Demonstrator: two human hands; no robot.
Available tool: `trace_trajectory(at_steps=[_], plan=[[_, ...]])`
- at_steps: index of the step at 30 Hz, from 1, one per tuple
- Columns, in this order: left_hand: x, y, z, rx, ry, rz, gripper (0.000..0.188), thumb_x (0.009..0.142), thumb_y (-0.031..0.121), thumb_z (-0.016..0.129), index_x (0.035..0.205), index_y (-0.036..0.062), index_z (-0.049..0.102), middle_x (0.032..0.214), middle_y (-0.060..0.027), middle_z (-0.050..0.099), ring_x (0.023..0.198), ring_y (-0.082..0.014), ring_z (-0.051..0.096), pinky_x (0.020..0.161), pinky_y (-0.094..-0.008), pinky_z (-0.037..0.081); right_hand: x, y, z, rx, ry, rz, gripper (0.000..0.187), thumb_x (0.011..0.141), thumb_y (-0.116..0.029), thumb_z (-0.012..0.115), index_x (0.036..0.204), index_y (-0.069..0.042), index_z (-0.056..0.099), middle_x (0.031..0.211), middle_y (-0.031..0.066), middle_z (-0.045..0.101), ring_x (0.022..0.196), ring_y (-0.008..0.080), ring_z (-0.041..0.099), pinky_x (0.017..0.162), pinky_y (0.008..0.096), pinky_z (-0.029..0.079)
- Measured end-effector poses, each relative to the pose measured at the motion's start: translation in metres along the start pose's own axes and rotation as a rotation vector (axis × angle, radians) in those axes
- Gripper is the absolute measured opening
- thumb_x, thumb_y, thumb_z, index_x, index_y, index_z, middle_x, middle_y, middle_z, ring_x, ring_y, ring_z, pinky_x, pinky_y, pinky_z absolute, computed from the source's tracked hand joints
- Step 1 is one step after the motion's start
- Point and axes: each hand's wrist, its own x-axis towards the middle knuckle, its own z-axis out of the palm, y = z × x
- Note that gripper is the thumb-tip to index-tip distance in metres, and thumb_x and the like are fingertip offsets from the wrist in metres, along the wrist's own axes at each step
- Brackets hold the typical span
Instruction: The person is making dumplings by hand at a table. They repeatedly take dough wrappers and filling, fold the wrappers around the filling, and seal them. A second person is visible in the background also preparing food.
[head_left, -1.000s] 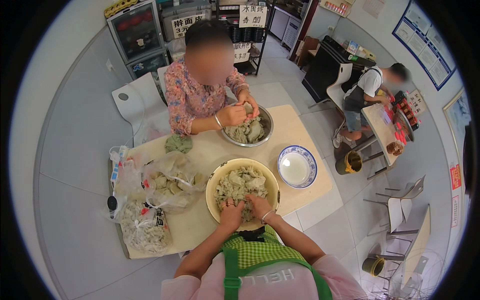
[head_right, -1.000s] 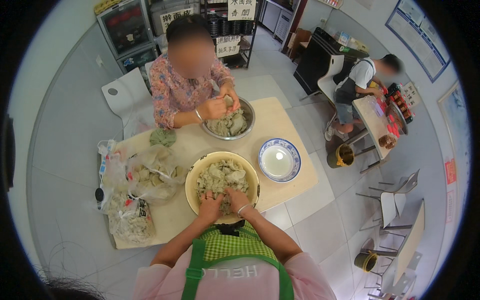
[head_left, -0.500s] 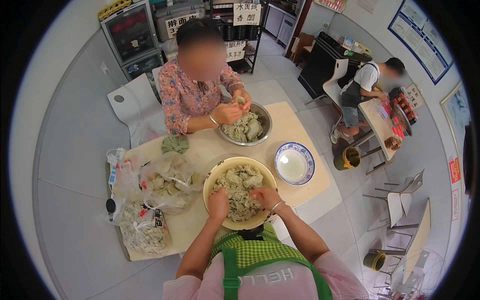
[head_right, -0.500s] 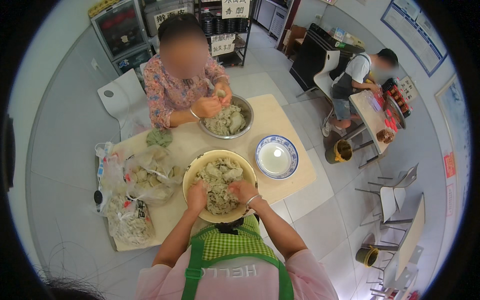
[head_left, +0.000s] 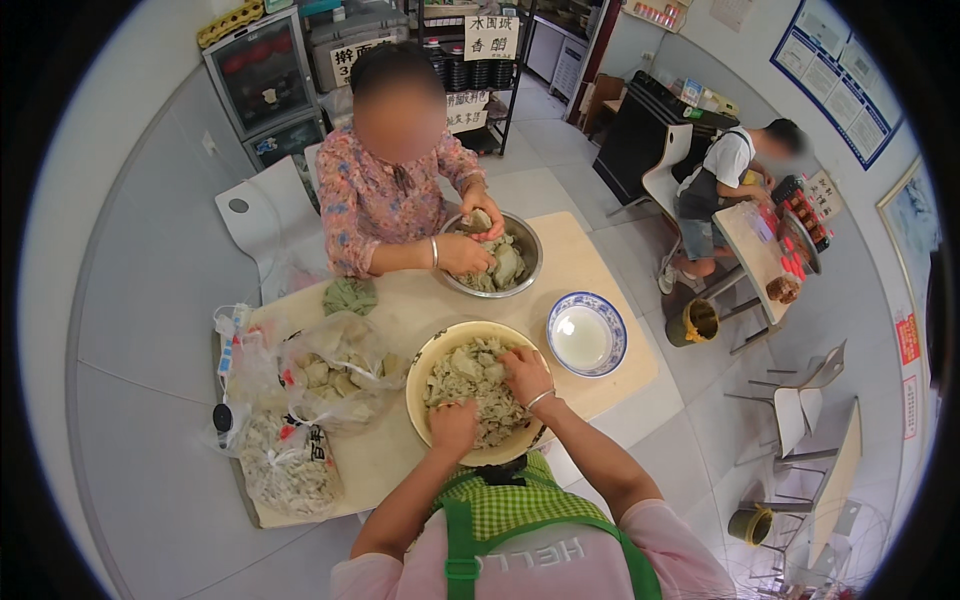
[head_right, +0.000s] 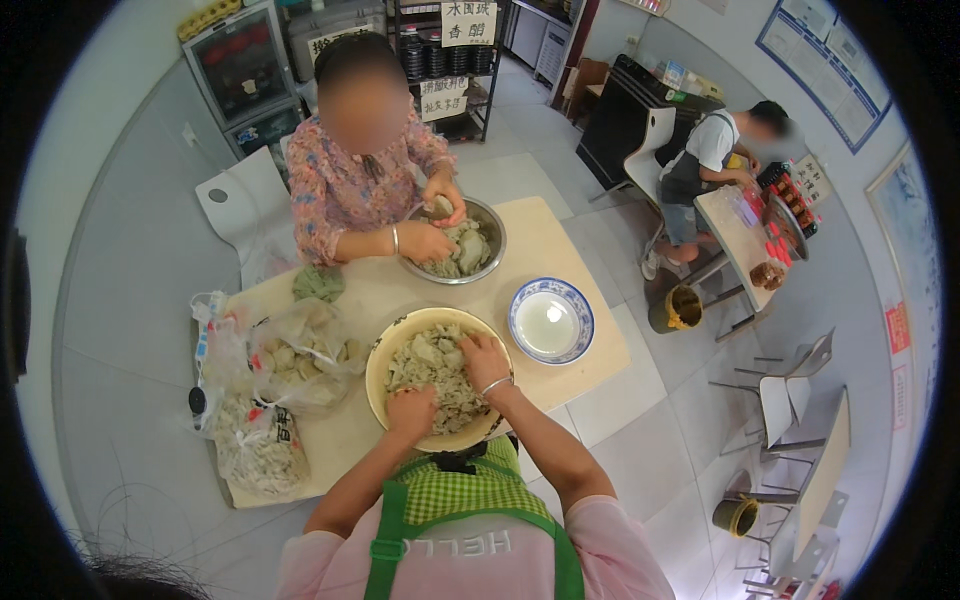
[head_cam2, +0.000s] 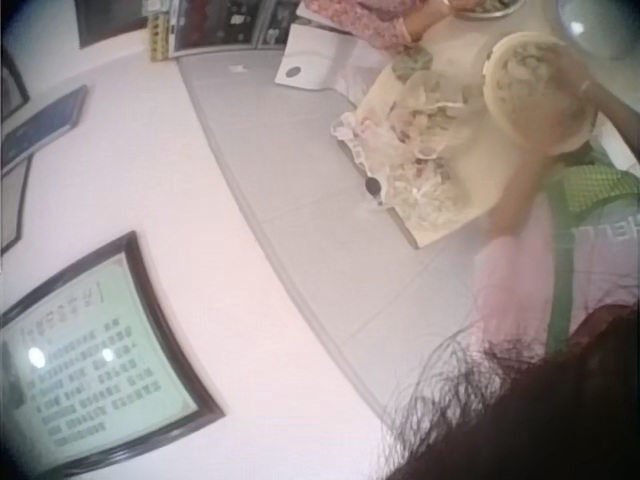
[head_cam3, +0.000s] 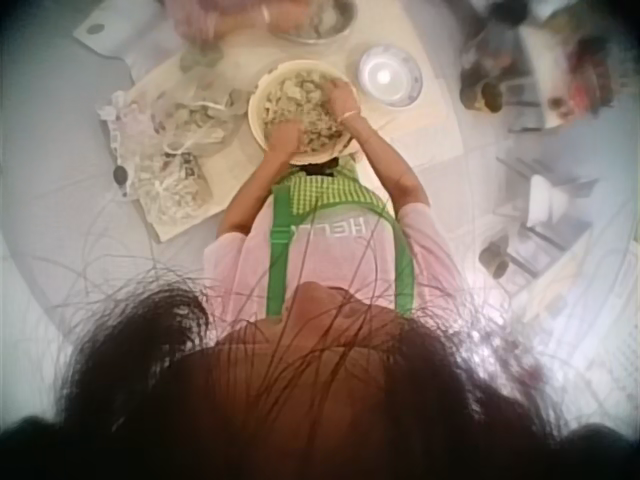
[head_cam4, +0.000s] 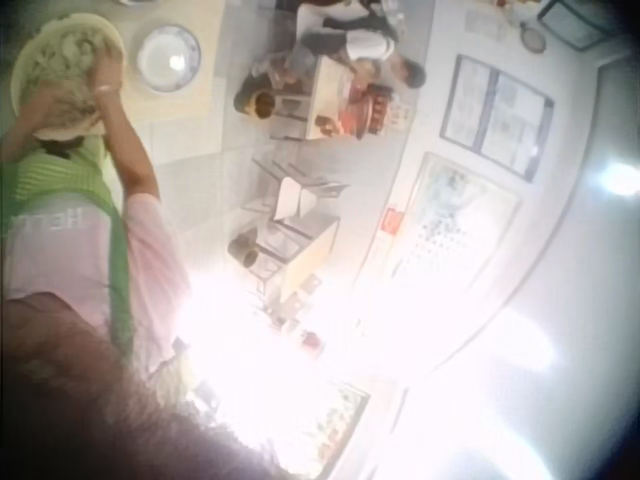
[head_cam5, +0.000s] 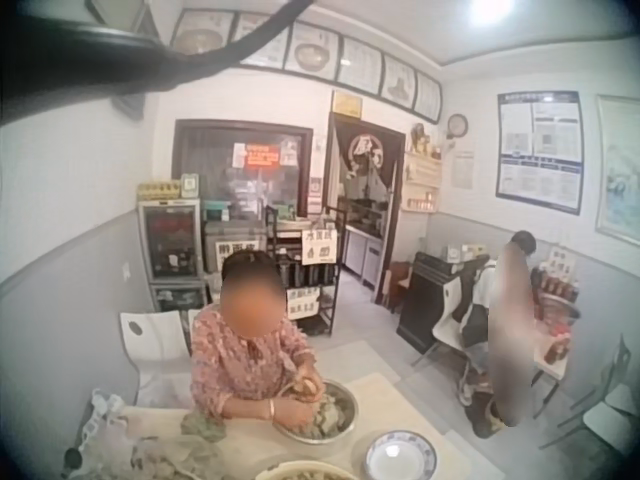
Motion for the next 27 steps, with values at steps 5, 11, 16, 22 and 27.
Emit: trace_trajectory(at_steps=[5, 11, 16, 22, 27], plan=[[-0.02, -0.013, -0.017, -0.021, -0.082, 0.044, 0.015, 0.073, 0.023, 0.058, 0.087, 0.022, 0.064, 0.084, -0.011, 0.058, 0.081, -0.0307, 0.054, 0.076, -0.043, 0.04, 0.002, -0.014, -0.015, 0.098, 0.053, -0.016, 0.038, 0.06, -0.002, 0.064, 0.096, -0.011, 0.055, 0.097, 0.0117, 0.053, 0.096, 0.0319, 0.048, 0.082, 0.0375, 0.04], [-0.028, 0.0, -0.052, -0.067, 0.241, 0.164, 0.027, 0.074, 0.023, 0.059, 0.1, 0.0192, 0.06, 0.114, -0.0108, 0.046, 0.094, -0.0331, 0.05, 0.075, -0.0401, 0.043, 0.005, -0.021, -0.021, 0.589, -0.158, 0.339, 0.037, 0.068, -0.008, 0.066, 0.103, -0.004, 0.053, 0.09, 0.0063, 0.055, 0.084, 0.0169, 0.052, 0.076, 0.0267, 0.042], [0.006, 0.012, -0.059, -0.984, 0.349, 0.089, 0.038, 0.078, 0.011, 0.056, 0.115, 0.0075, 0.046, 0.115, -0.0104, 0.047, 0.097, -0.0253, 0.05, 0.076, -0.0338, 0.044, -0.006, -0.003, 0.012, 0.955, -0.147, 0.307, 0.035, 0.074, -0.012, 0.062, 0.106, -0.001, 0.05, 0.084, 0.0066, 0.052, 0.074, 0.0123, 0.05, 0.066, 0.026, 0.043], [0.017, 0.019, -0.024, -1.138, 0.446, 0.102, 0.031, 0.078, 0.005, 0.054, 0.109, 0.0032, 0.047, 0.096, -0.0118, 0.055, 0.079, -0.019, 0.055, 0.066, -0.0294, 0.046, -0.026, -0.033, 0.015, 0.747, -0.162, 0.23, 0.032, 0.076, -0.007, 0.057, 0.105, -0.003, 0.043, 0.088, 0.0062, 0.051, 0.071, 0.013, 0.05, 0.063, 0.0278, 0.043], [0.014, 0.01, -0.003, -1.213, 0.291, -0.142, 0.027, 0.082, 0.003, 0.048, 0.108, 0.0002, 0.043, 0.102, -0.0116, 0.054, 0.085, -0.0142, 0.052, 0.071, -0.0256, 0.043, -0.034, -0.052, 0.008, 0.504, -0.138, 0.22, 0.029, 0.073, -0.006, 0.059, 0.099, -0.004, 0.045, 0.082, 0.0116, 0.054, 0.068, 0.0235, 0.054, 0.06, 0.0331, 0.043]])
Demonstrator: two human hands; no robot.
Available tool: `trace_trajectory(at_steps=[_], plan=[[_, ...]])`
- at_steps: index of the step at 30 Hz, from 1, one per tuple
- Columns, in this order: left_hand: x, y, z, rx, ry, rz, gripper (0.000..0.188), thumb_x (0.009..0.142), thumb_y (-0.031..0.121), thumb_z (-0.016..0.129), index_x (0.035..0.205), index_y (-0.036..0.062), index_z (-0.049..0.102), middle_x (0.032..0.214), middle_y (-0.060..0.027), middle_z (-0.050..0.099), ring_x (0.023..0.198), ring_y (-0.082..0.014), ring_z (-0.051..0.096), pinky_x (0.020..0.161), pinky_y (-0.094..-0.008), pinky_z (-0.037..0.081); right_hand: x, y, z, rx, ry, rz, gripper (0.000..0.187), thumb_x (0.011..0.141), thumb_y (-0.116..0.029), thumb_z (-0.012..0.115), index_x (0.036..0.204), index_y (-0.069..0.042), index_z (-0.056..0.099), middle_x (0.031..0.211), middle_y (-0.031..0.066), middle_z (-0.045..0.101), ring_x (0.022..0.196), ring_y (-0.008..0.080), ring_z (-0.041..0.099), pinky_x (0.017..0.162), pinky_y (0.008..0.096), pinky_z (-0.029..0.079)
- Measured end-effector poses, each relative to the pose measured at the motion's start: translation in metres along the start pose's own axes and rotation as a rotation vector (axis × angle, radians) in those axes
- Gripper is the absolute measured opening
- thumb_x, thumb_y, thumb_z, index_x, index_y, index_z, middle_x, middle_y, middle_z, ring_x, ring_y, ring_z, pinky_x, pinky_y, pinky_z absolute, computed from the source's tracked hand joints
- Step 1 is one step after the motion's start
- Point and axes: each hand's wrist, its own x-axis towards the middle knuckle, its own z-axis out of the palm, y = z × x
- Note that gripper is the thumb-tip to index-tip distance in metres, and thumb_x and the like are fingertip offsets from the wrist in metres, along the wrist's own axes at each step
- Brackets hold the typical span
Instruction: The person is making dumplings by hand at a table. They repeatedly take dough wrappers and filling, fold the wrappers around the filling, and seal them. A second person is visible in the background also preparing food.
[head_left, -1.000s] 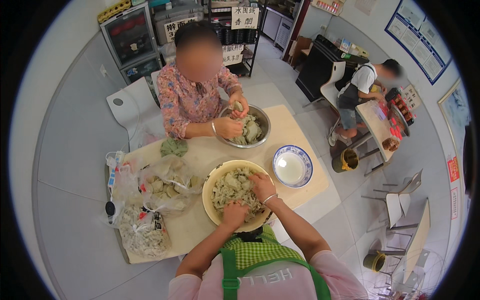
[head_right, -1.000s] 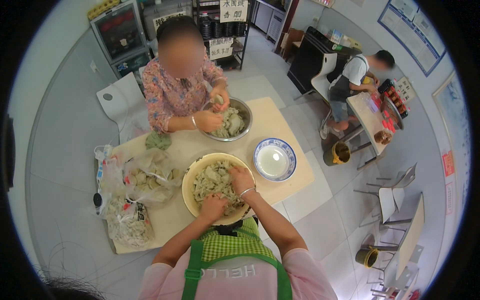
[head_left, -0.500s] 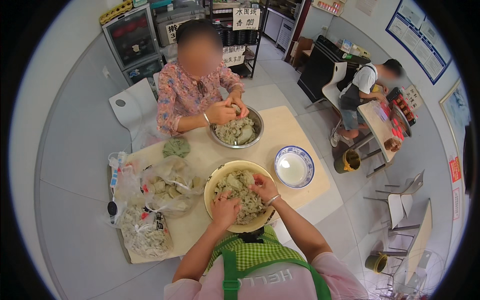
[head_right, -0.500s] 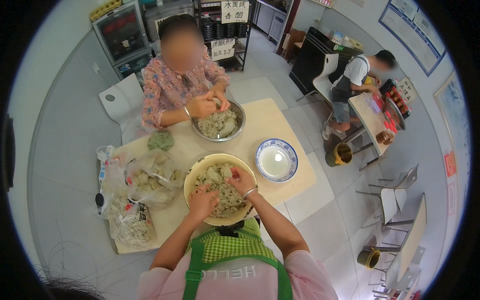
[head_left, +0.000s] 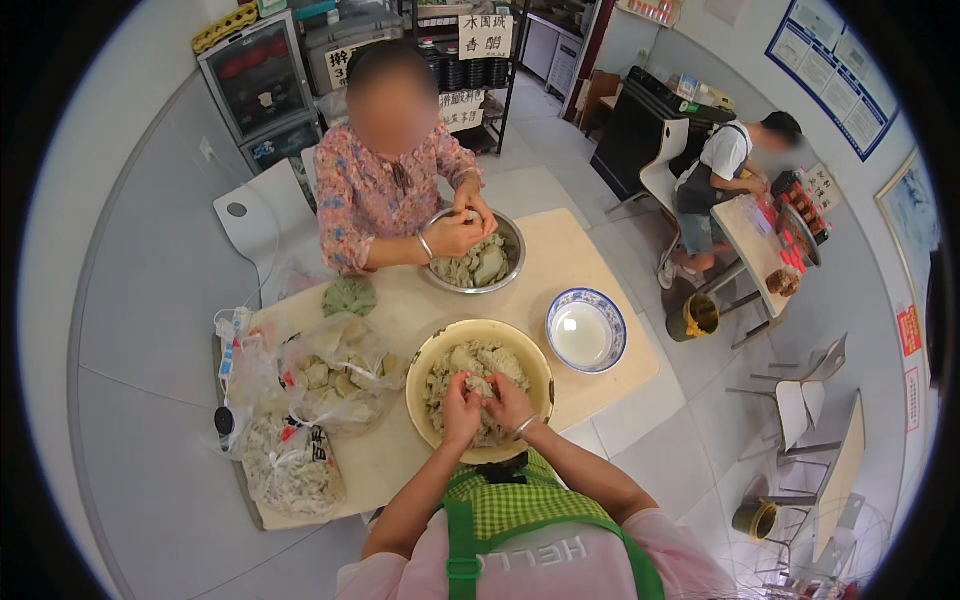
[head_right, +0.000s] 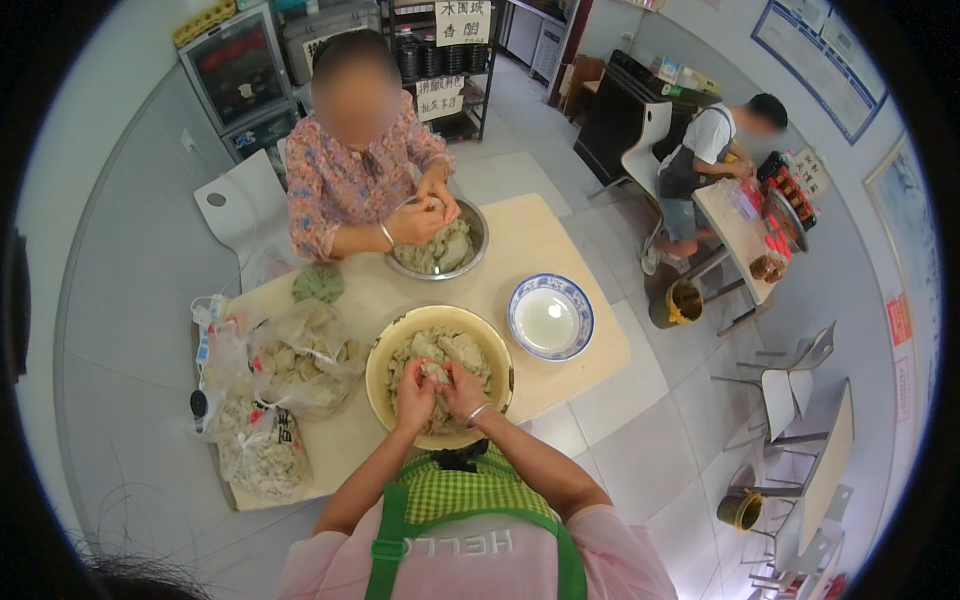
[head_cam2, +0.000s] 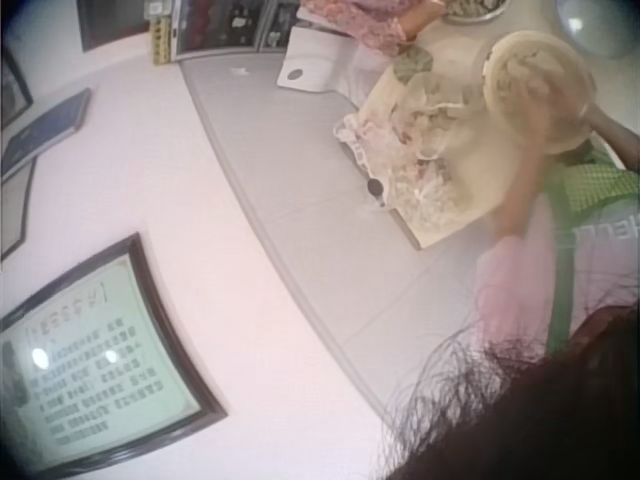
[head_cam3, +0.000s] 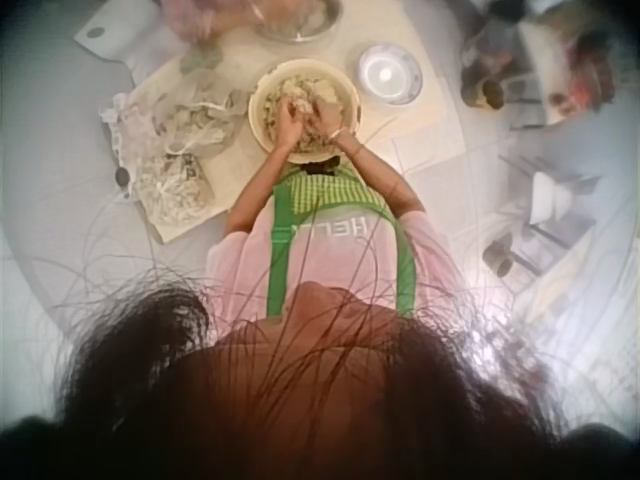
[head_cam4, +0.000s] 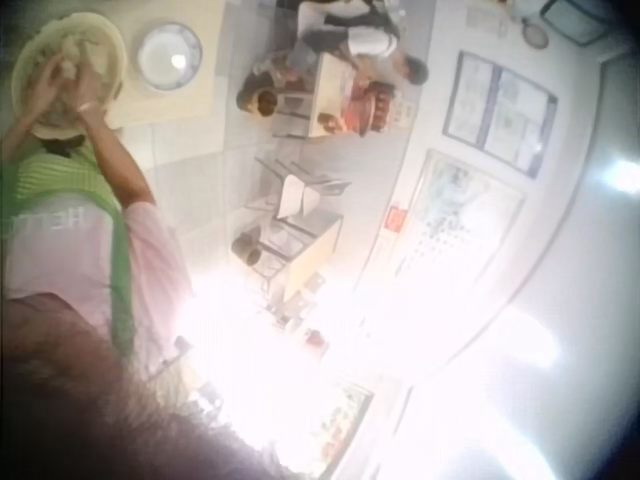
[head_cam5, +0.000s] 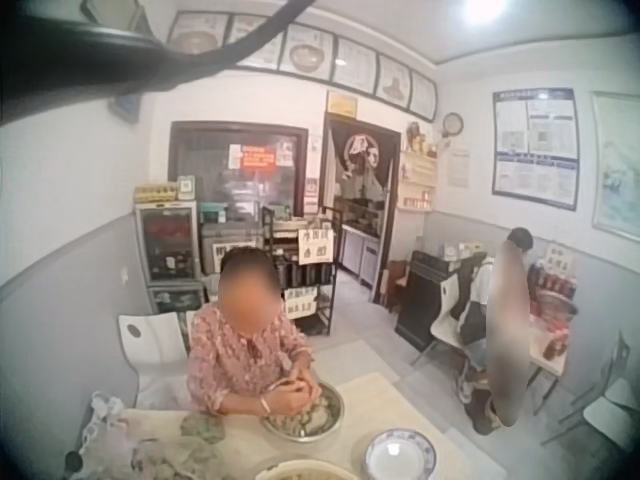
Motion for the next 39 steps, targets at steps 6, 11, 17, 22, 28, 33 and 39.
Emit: trace_trajectory(at_steps=[6, 11, 17, 22, 28, 33, 39], plan=[[-0.003, 0.002, 0.003, 0.223, 0.164, 0.029, 0.027, 0.085, 0.014, 0.046, 0.107, -0.0009, 0.042, 0.091, -0.0172, 0.055, 0.08, -0.0276, 0.054, 0.07, -0.0349, 0.042, -0.005, 0.009, 0.013, -0.076, 0.037, -0.092, 0.022, 0.075, -0.012, 0.057, 0.095, -0.005, 0.05, 0.073, 0.0206, 0.055, 0.068, 0.0382, 0.053, 0.057, 0.0405, 0.042], [-0.006, -0.008, 0.003, 0.229, 0.14, -0.021, 0.026, 0.087, 0.024, 0.044, 0.094, -0.0017, 0.047, 0.079, -0.02, 0.055, 0.069, -0.0338, 0.053, 0.063, -0.0394, 0.039, -0.002, 0.007, 0.01, -0.347, -0.107, 0.08, 0.028, 0.081, -0.031, 0.046, 0.089, -0.006, 0.056, 0.07, 0.0204, 0.056, 0.069, 0.0389, 0.053, 0.061, 0.0456, 0.042], [-0.014, -0.029, 0.002, 0.023, 0.013, -0.259, 0.035, 0.088, 0.029, 0.043, 0.068, 0.0009, 0.046, 0.061, -0.0083, 0.046, 0.054, -0.0206, 0.041, 0.053, -0.0353, 0.033, 0.006, 0.017, 0.008, -0.309, -0.07, 0.193, 0.042, 0.084, -0.041, 0.04, 0.078, -0.004, 0.059, 0.074, 0.0207, 0.057, 0.071, 0.0381, 0.054, 0.064, 0.0444, 0.042], [-0.009, -0.026, -0.014, -0.048, 0.033, -0.389, 0.031, 0.088, 0.028, 0.044, 0.074, 0.0015, 0.049, 0.064, -0.0055, 0.047, 0.059, -0.015, 0.042, 0.055, -0.0321, 0.035, 0.008, 0.056, 0.012, -0.138, 0.047, 0.146, 0.028, 0.082, -0.026, 0.043, 0.085, -0.002, 0.057, 0.081, 0.0211, 0.057, 0.077, 0.0362, 0.054, 0.069, 0.0407, 0.042], [-0.014, -0.013, -0.006, -0.079, -0.021, -0.096, 0.018, 0.086, 0.018, 0.046, 0.094, 0.0017, 0.053, 0.084, -0.008, 0.056, 0.071, -0.0167, 0.052, 0.065, -0.029, 0.041, 0.006, 0.053, 0.007, 0.063, -0.168, -0.12, 0.043, 0.076, -0.005, 0.041, 0.118, -0.002, 0.041, 0.1, 0.0215, 0.054, 0.088, 0.0334, 0.053, 0.077, 0.0376, 0.041], [-0.017, -0.016, 0.0, 0.22, -0.062, 0.155, 0.021, 0.087, 0.019, 0.047, 0.096, 0.0007, 0.049, 0.087, -0.0117, 0.055, 0.07, -0.0219, 0.053, 0.063, -0.0332, 0.041, 0.0, 0.019, 0.007, -0.02, -0.349, 0.048, 0.054, 0.075, -0.004, 0.043, 0.125, 0.003, 0.025, 0.1, 0.0251, 0.053, 0.092, 0.035, 0.052, 0.079, 0.0362, 0.041], [-0.018, -0.005, 0.001, 0.244, 0.048, 0.019, 0.024, 0.088, 0.023, 0.045, 0.091, -0.0002, 0.047, 0.074, -0.0133, 0.05, 0.062, -0.0213, 0.048, 0.057, -0.0331, 0.038, -0.001, 0.022, 0.019, -0.264, -0.227, 0.013, 0.018, 0.077, -0.009, 0.048, 0.093, 0.0, 0.049, 0.076, 0.0191, 0.058, 0.071, 0.0383, 0.055, 0.064, 0.0414, 0.044]])
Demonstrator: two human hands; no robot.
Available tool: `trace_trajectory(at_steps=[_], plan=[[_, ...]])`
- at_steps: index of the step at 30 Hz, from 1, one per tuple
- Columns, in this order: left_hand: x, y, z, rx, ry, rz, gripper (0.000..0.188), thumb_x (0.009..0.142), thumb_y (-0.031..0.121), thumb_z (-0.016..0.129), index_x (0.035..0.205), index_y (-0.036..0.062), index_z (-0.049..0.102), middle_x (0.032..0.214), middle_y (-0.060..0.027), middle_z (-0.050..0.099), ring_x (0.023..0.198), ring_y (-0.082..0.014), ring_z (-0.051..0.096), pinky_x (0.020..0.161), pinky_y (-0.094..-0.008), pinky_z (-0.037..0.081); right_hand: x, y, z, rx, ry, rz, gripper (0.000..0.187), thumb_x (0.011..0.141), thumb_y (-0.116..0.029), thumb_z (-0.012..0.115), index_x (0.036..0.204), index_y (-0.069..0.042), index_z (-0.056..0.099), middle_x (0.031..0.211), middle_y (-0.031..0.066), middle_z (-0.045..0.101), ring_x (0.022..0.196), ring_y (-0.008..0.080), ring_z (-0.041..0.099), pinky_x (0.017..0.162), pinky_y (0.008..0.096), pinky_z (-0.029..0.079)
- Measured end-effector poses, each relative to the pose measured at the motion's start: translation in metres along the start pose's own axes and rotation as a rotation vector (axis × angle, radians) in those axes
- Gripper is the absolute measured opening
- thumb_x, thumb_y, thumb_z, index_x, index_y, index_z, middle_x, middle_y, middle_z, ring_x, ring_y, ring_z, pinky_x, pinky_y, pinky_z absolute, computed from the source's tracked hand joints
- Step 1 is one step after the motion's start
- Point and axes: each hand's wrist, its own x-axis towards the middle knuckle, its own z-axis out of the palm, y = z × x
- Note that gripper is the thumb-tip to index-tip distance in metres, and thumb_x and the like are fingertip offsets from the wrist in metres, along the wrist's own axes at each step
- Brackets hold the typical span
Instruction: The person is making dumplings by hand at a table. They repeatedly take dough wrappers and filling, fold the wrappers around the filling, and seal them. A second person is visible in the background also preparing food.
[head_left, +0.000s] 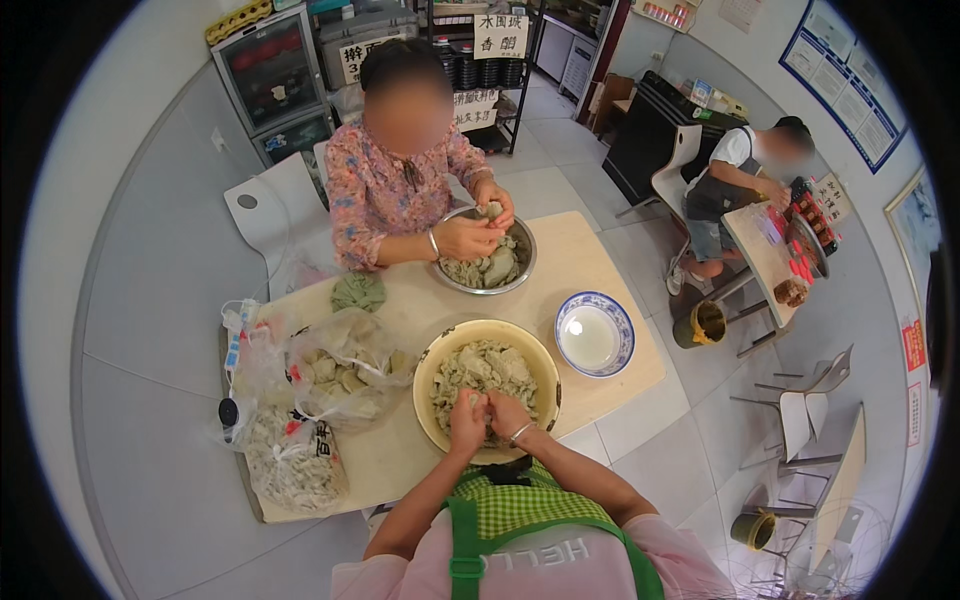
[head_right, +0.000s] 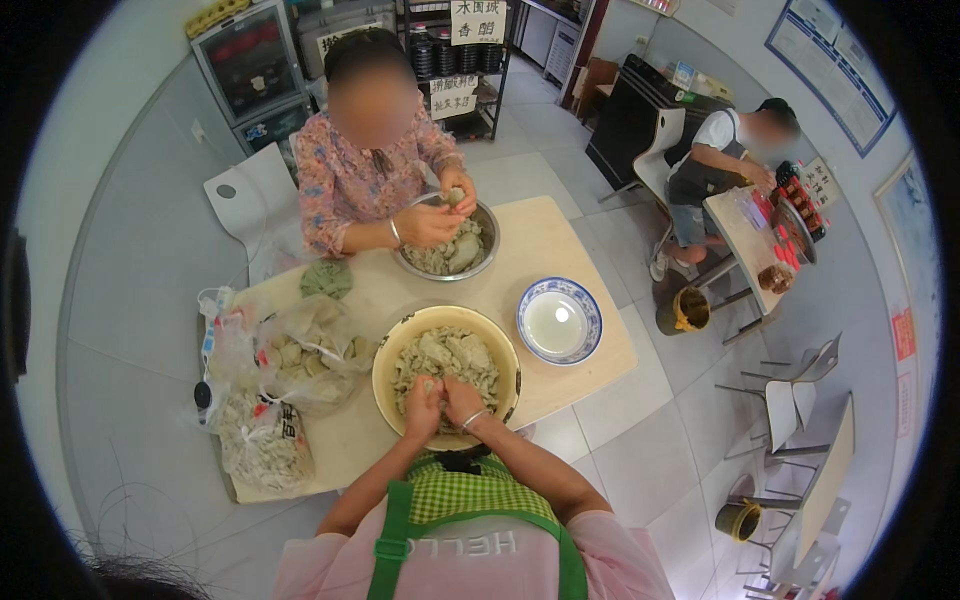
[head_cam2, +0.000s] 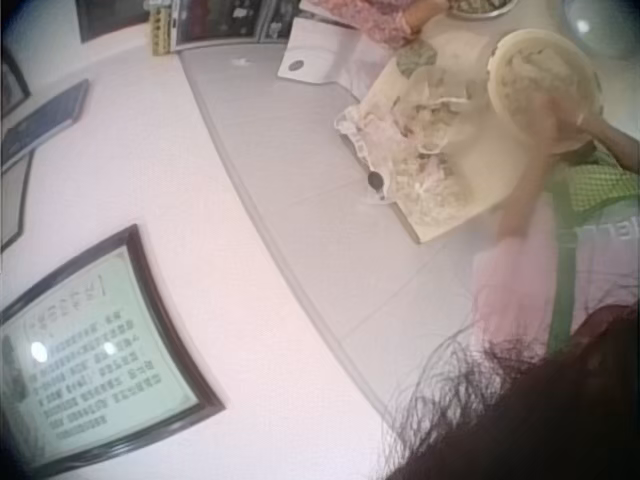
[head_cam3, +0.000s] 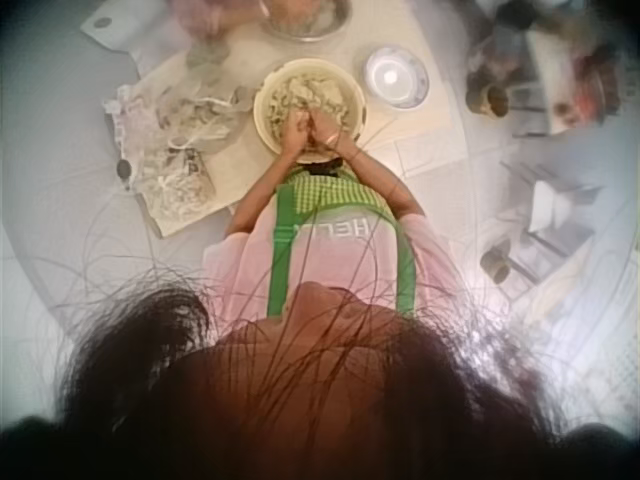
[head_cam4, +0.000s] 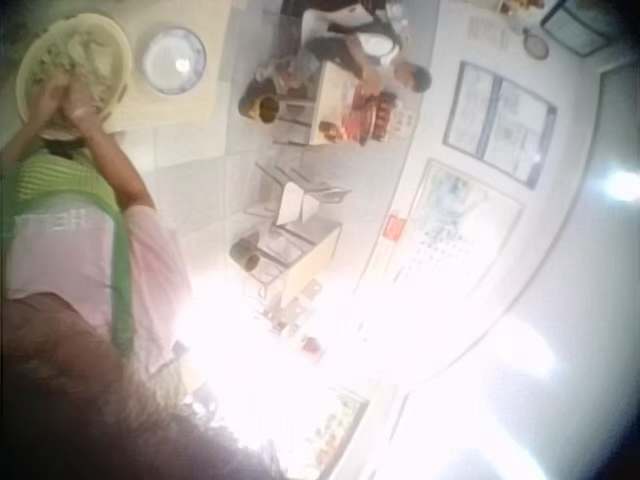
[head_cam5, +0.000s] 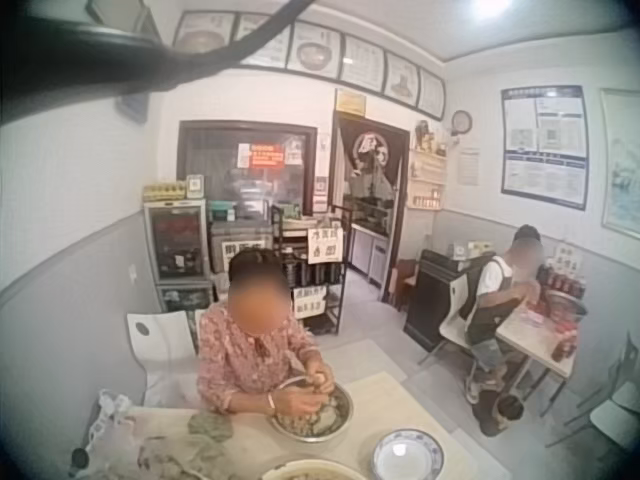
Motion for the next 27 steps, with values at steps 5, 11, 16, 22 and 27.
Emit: trace_trajectory(at_steps=[5, 11, 16, 22, 27], plan=[[-0.001, -0.012, -0.002, -0.025, 0.066, 0.06, 0.034, 0.089, 0.032, 0.042, 0.077, 0.0005, 0.048, 0.059, -0.0074, 0.045, 0.053, -0.0177, 0.044, 0.05, -0.0321, 0.036, -0.001, 0.002, 0.005, 0.091, 0.191, 0.027, 0.015, 0.081, -0.013, 0.045, 0.081, 0.0, 0.053, 0.074, 0.0184, 0.058, 0.069, 0.0357, 0.056, 0.061, 0.0414, 0.043], [0.001, -0.017, 0.001, -0.444, -0.005, -0.265, 0.039, 0.09, 0.036, 0.038, 0.065, 0.0064, 0.045, 0.055, 0.0001, 0.04, 0.045, -0.0095, 0.036, 0.041, -0.0261, 0.03, 0.012, 0.024, 0.02, 0.259, 0.267, 0.226, 0.021, 0.084, -0.017, 0.045, 0.084, 0.0, 0.056, 0.065, 0.0147, 0.056, 0.063, 0.0252, 0.057, 0.062, 0.0317, 0.045], [0.011, -0.022, -0.013, -0.576, 0.035, -0.197, 0.031, 0.09, 0.031, 0.038, 0.078, 0.0036, 0.047, 0.071, -0.0066, 0.054, 0.063, -0.0111, 0.05, 0.056, -0.0252, 0.039, 0.014, 0.053, 0.014, 0.661, 0.144, 0.182, 0.026, 0.082, -0.011, 0.045, 0.104, 0.001, 0.051, 0.068, 0.0099, 0.054, 0.065, 0.0195, 0.055, 0.066, 0.0267, 0.045], [-0.001, 0.013, -0.006, -0.184, -0.148, 0.038, 0.027, 0.089, 0.019, 0.043, 0.11, 0.0028, 0.044, 0.094, -0.0138, 0.054, 0.075, -0.0194, 0.054, 0.066, -0.0318, 0.043, 0.002, 0.013, -0.001, 0.145, 0.217, -0.176, 0.046, 0.079, -0.007, 0.041, 0.124, 0.001, 0.03, 0.079, 0.0191, 0.059, 0.072, 0.0315, 0.058, 0.069, 0.0368, 0.045], [-0.004, -0.009, 0.003, 0.011, -0.031, 0.089, 0.02, 0.088, 0.019, 0.044, 0.097, 0.0014, 0.047, 0.083, -0.0165, 0.054, 0.065, -0.027, 0.054, 0.057, -0.0369, 0.041, -0.005, -0.022, -0.02, -0.022, -0.116, 0.035, 0.048, 0.081, -0.012, 0.042, 0.123, 0.004, 0.028, 0.085, 0.0258, 0.057, 0.077, 0.0381, 0.056, 0.067, 0.0428, 0.044]])
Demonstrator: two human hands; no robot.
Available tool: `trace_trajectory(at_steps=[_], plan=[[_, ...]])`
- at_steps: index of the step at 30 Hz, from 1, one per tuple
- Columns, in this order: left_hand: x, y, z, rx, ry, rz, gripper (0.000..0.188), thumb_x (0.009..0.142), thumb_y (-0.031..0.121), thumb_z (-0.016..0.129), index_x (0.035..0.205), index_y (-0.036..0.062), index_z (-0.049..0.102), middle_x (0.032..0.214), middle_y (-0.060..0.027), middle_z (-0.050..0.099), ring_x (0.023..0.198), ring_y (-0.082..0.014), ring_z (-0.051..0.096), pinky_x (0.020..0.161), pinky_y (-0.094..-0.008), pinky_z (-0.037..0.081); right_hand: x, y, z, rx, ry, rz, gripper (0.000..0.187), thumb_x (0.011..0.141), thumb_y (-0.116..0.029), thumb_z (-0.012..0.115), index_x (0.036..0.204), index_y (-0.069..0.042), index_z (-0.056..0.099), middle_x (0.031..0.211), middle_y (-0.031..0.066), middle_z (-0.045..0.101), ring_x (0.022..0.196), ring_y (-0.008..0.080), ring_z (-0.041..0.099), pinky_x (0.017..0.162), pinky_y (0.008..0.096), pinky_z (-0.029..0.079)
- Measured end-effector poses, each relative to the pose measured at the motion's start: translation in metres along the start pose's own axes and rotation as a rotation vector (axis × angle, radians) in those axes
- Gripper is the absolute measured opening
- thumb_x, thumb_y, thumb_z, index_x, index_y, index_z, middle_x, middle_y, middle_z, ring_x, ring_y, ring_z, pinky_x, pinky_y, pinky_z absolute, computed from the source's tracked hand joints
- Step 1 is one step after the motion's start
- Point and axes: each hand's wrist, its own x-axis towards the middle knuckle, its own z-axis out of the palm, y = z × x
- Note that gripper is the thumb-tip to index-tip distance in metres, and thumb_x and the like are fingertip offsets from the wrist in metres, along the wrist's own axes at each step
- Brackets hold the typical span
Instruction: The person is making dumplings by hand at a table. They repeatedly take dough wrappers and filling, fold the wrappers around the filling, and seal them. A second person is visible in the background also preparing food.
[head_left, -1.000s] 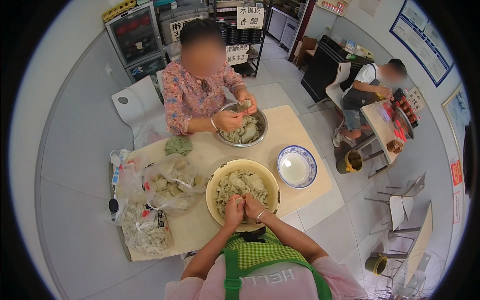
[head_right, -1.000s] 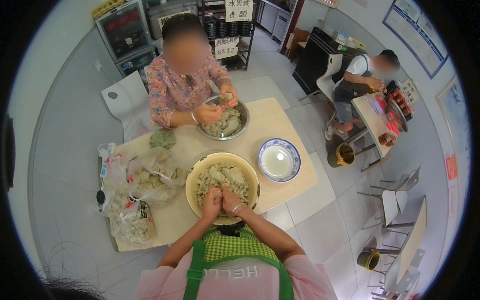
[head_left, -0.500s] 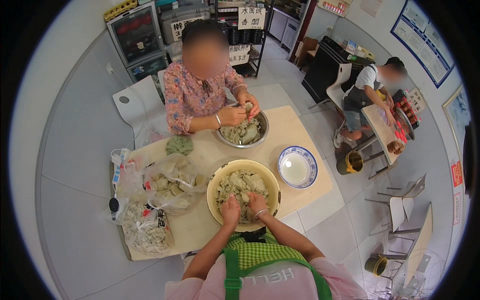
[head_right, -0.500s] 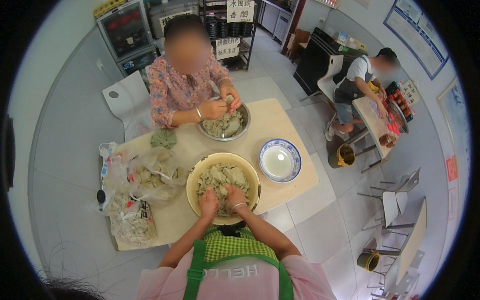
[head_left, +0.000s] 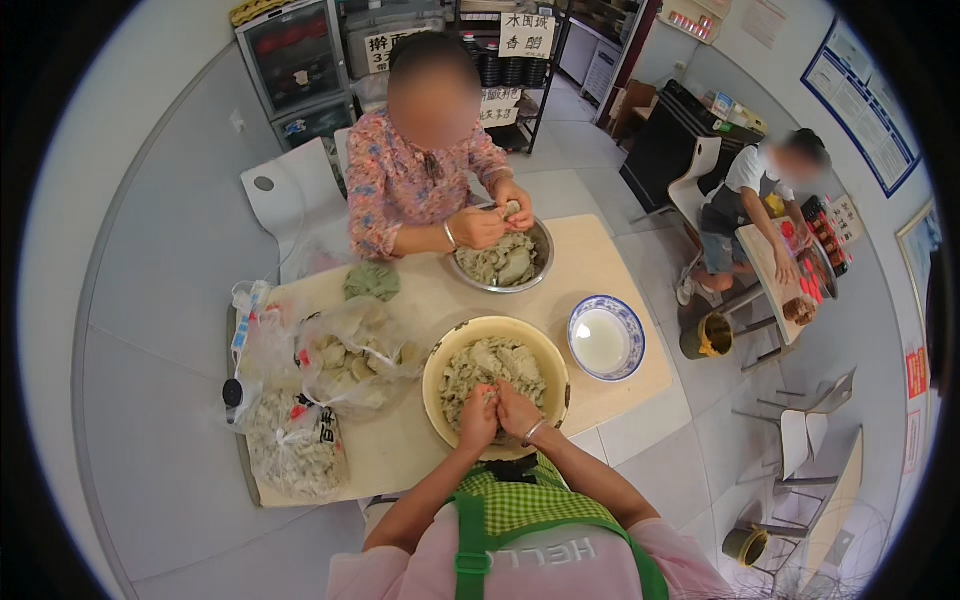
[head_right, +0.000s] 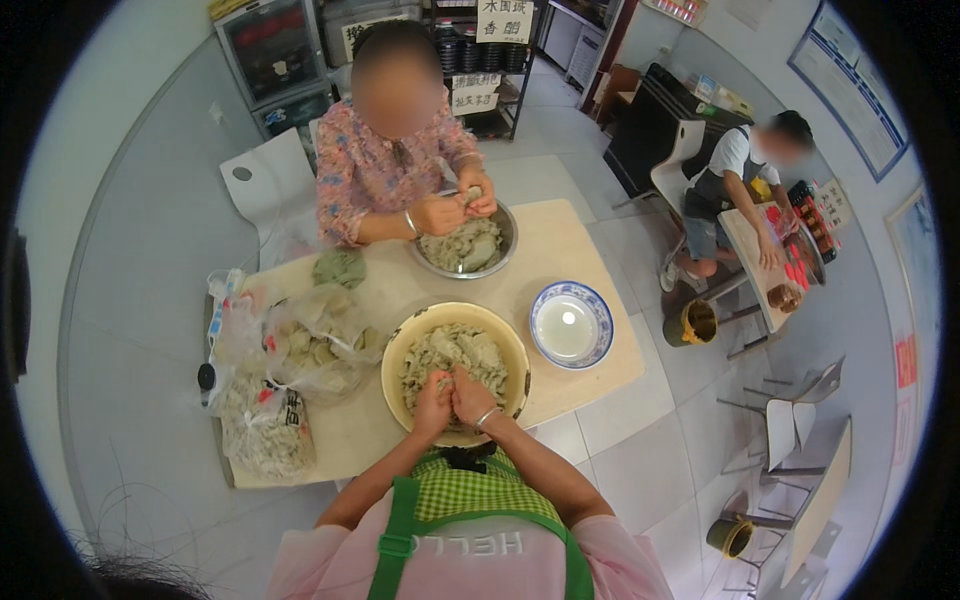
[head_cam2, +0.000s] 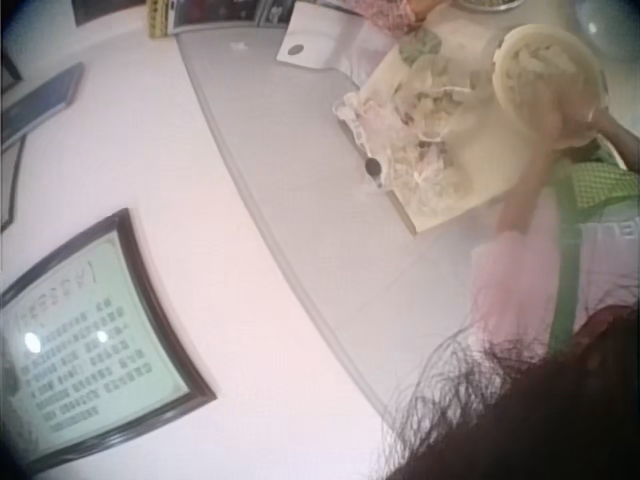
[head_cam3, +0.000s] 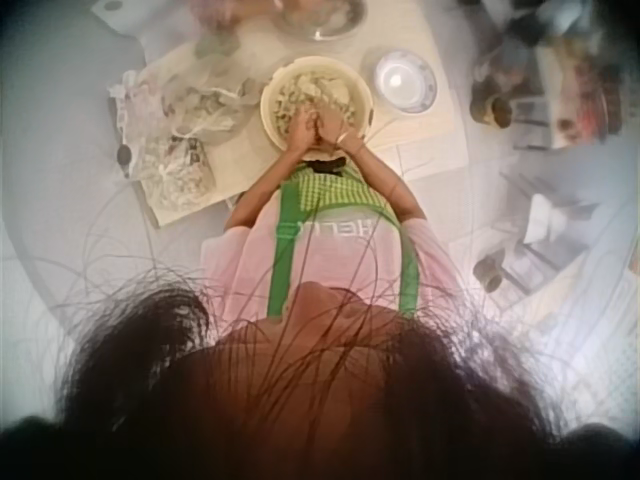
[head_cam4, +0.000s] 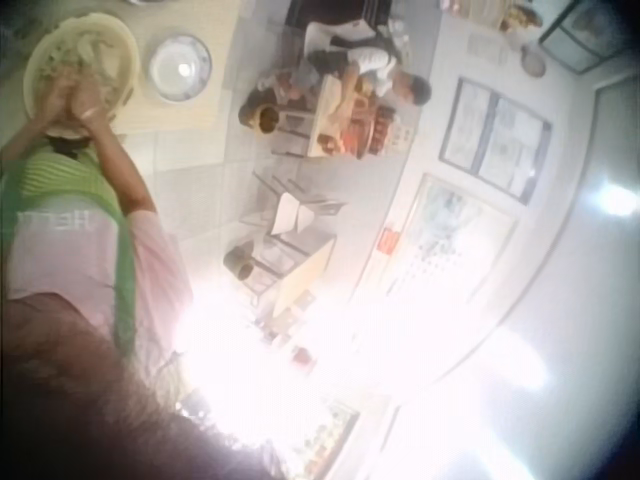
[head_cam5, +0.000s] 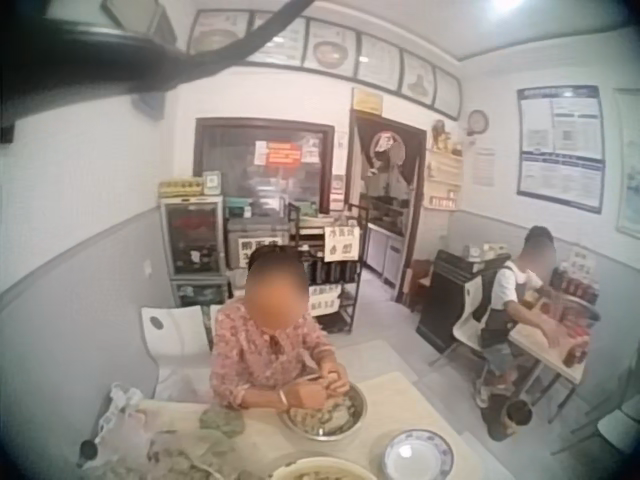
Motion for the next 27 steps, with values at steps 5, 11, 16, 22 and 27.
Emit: trace_trajectory(at_steps=[5, 11, 16, 22, 27], plan=[[-0.004, -0.006, 0.006, 0.019, 0.027, 0.007, 0.028, 0.089, 0.031, 0.042, 0.089, 0.003, 0.048, 0.068, -0.0099, 0.051, 0.055, -0.0177, 0.047, 0.051, -0.032, 0.039, 0.006, 0.024, 0.018, -0.003, 0.1, -0.034, 0.04, 0.081, -0.016, 0.042, 0.116, 0.004, 0.035, 0.075, 0.0254, 0.057, 0.069, 0.0403, 0.055, 0.063, 0.0453, 0.044], [-0.001, -0.007, 0.003, -0.259, -0.198, -0.268, 0.032, 0.088, 0.034, 0.042, 0.089, 0.0027, 0.047, 0.066, -0.0051, 0.049, 0.055, -0.0165, 0.046, 0.052, -0.0316, 0.039, 0.018, 0.051, 0.025, -0.028, 0.281, 0.223, 0.025, 0.082, -0.017, 0.044, 0.1, 0.001, 0.043, 0.073, 0.0232, 0.057, 0.072, 0.0391, 0.055, 0.063, 0.0428, 0.044], [0.005, 0.024, -0.006, -0.78, 0.042, -0.525, 0.033, 0.09, 0.035, 0.038, 0.103, 0.0065, 0.047, 0.07, -0.0008, 0.045, 0.057, -0.0121, 0.043, 0.053, -0.0257, 0.038, 0.008, 0.045, 0.004, 0.467, 0.242, 0.027, 0.037, 0.078, -0.017, 0.053, 0.109, 0.001, 0.045, 0.086, 0.0228, 0.055, 0.081, 0.0356, 0.053, 0.073, 0.039, 0.043], [0.004, 0.001, -0.004, -1.078, -0.158, -0.513, 0.034, 0.09, 0.029, 0.041, 0.114, 0.0054, 0.044, 0.09, -0.0043, 0.048, 0.074, -0.0119, 0.048, 0.066, -0.0242, 0.04, -0.005, 0.008, 0.013, 0.15, 0.389, -0.266, 0.039, 0.075, -0.008, 0.054, 0.112, -0.002, 0.042, 0.098, 0.0242, 0.049, 0.09, 0.035, 0.049, 0.078, 0.0376, 0.041], [0.0, 0.014, -0.002, -0.58, -0.087, -0.447, 0.033, 0.086, 0.019, 0.05, 0.113, 0.0011, 0.042, 0.098, -0.008, 0.05, 0.082, -0.015, 0.052, 0.071, -0.0271, 0.044, 0.002, 0.023, 0.02, 0.043, 0.371, -0.123, 0.034, 0.079, -0.013, 0.05, 0.109, -0.002, 0.041, 0.075, 0.0207, 0.054, 0.069, 0.0354, 0.054, 0.064, 0.0393, 0.044]])
